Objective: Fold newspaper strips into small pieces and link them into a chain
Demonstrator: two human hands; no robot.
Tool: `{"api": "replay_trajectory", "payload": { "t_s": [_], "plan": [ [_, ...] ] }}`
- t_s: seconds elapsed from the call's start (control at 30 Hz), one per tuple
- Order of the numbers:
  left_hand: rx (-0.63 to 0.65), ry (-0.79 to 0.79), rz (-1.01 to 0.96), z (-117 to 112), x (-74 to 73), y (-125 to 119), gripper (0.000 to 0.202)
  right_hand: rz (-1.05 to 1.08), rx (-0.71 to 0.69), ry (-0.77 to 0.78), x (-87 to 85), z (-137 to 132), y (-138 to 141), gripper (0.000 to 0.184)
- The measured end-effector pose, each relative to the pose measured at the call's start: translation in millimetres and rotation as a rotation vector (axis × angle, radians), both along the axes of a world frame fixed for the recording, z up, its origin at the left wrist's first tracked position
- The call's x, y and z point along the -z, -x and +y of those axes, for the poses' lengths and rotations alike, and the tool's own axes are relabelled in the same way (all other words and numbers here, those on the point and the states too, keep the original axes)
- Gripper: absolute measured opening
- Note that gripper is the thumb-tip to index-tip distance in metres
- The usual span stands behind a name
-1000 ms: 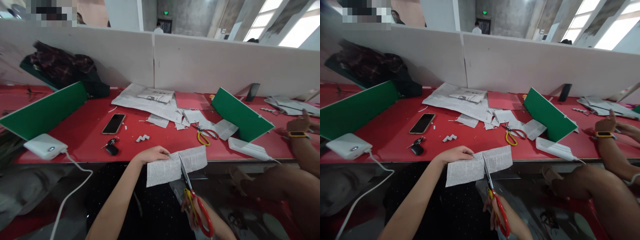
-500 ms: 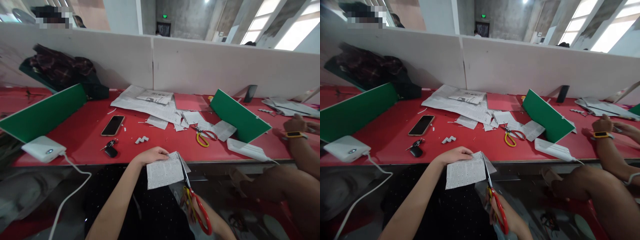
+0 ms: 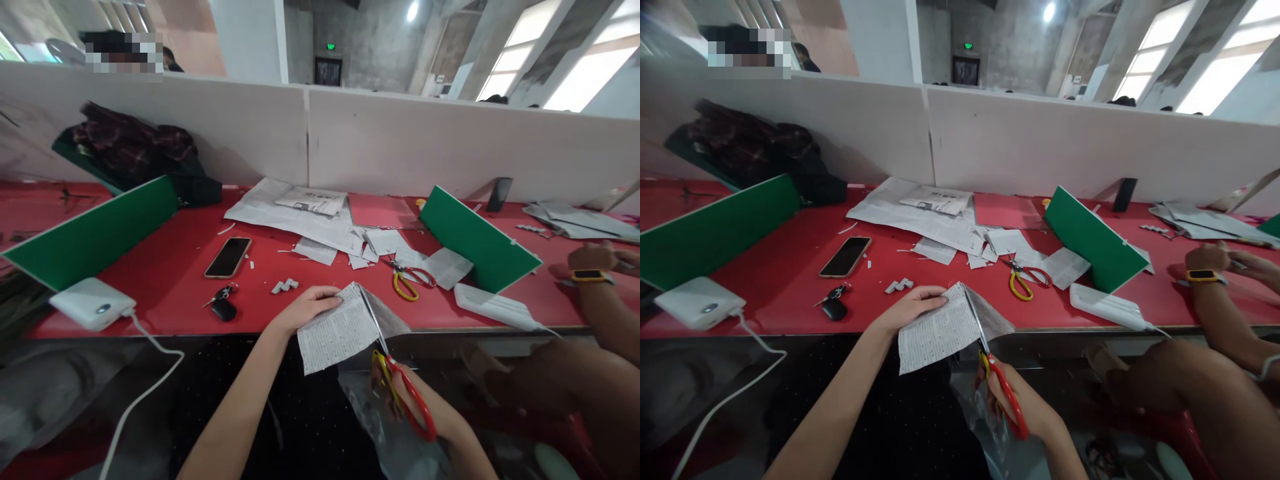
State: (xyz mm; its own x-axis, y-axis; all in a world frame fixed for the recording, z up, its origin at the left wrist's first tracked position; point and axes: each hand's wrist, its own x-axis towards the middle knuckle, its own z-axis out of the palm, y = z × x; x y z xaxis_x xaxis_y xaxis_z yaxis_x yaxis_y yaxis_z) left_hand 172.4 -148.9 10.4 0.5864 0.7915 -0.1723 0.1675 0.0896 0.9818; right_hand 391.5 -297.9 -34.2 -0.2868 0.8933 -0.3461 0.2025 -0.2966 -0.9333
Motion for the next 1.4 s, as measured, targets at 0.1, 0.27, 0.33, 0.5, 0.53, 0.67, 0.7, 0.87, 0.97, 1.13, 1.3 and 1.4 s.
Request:
{"api": "replay_trajectory", "payload": {
  "t_s": [0.1, 0.27, 0.33, 0.5, 0.53, 0.67, 0.7, 0.87, 0.97, 1.13, 1.3, 1.4],
  "plan": [
    [-0.061, -0.007, -0.011, 2, -3.4, 2, 0.028, -0.014, -0.053, -0.017, -8.7, 14, 0, 0.044],
    [-0.108, -0.041, 0.013, 10, -13.7, 8, 0.03, -0.015, -0.102, -0.064, -14.6, 35, 3, 0.045],
    [-0.111, -0.059, -0.013, 17, -18.6, 9, 0.031, 0.022, -0.118, -0.088, -16.5, 46, 4, 0.046],
    [-0.147, -0.141, -0.08, 31, -27.2, 10, 0.03, 0.042, -0.147, -0.093, -25.9, 74, 6, 0.047],
    [-0.158, -0.153, -0.078, 31, -27.9, 11, 0.03, 0.036, -0.155, -0.099, -27.4, 77, 6, 0.046],
    [-0.149, -0.191, -0.009, 26, -29.8, 19, 0.029, -0.002, -0.166, -0.115, -27.7, 79, 8, 0.043],
    [-0.118, -0.187, 0.006, 24, -30.3, 21, 0.029, -0.013, -0.166, -0.112, -27.1, 77, 8, 0.043],
    [-0.044, -0.11, 0.061, 18, -32.8, 33, 0.028, -0.074, -0.187, -0.094, -27.4, 69, 10, 0.04],
    [-0.032, -0.129, 0.107, 19, -33.2, 38, 0.027, -0.073, -0.191, -0.105, -26.4, 65, 9, 0.039],
    [0.001, -0.151, 0.148, 20, -31.5, 39, 0.028, -0.047, -0.186, -0.096, -17.2, 61, 2, 0.041],
    [-0.04, -0.134, 0.178, 18, -27.6, 37, 0.029, -0.003, -0.192, -0.085, -13.3, 60, -1, 0.04],
    [-0.036, -0.125, 0.152, 18, -26.4, 35, 0.028, 0.031, -0.203, -0.081, -12.3, 60, 0, 0.04]
  ]
}}
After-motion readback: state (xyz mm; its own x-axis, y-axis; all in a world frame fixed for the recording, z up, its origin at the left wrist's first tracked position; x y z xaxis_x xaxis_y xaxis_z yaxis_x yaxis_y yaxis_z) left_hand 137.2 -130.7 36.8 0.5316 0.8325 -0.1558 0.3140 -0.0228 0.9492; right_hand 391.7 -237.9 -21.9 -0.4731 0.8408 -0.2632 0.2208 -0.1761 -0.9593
